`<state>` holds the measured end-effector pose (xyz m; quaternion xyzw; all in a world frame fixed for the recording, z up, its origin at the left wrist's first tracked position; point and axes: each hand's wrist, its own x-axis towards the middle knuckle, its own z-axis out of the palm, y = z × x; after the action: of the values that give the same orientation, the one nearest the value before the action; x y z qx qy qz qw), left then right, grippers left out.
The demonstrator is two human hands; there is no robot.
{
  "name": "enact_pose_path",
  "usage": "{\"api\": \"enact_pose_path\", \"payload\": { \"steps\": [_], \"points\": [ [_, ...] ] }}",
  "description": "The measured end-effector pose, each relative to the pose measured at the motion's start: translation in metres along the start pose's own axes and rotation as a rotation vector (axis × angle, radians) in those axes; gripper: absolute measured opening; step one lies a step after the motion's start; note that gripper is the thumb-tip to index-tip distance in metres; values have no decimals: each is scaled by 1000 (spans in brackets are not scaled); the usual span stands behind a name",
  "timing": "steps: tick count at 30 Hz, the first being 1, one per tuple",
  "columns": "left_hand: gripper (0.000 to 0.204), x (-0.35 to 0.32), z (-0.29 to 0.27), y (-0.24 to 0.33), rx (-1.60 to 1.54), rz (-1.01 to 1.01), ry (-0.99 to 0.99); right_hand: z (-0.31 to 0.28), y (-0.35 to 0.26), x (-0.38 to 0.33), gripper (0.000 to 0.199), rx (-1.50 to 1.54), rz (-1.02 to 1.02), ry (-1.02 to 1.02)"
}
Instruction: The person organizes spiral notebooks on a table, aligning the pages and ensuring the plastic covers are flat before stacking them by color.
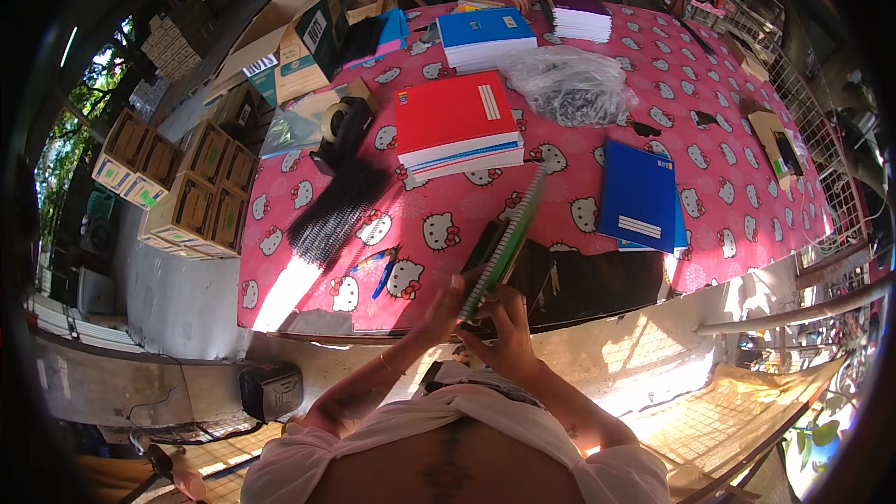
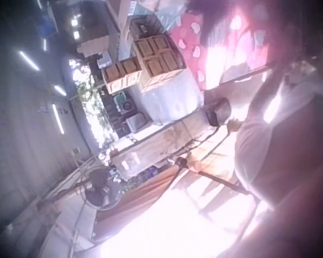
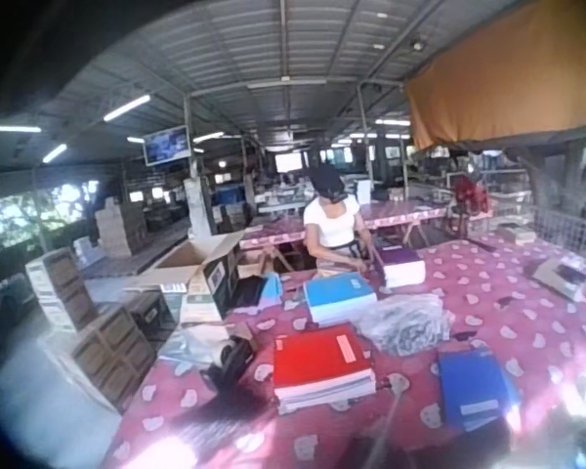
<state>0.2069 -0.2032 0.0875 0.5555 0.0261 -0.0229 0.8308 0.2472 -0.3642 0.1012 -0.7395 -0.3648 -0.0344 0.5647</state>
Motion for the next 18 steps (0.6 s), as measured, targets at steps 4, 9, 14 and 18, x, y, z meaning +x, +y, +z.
{"api": "enact_pose_path", "payload": {
  "steps": [4, 9, 14, 18],
  "points": [
    [40, -13, -116, 24, 1471, 146, 578, 39, 21, 20, 42, -533, -360, -140],
    [43, -59, -153, -7, 1717, 144, 583, 62, -5, 72, 43, -621, -290, -33],
    [37, -58, -155, 19, 1338, 150, 566, 54, -36, 144, 27, -798, -356, 83],
    [39, -56, -85, 80, -67, -167, 449, 50, -31, 146, 16, -588, -186, -43]
  ]
}}
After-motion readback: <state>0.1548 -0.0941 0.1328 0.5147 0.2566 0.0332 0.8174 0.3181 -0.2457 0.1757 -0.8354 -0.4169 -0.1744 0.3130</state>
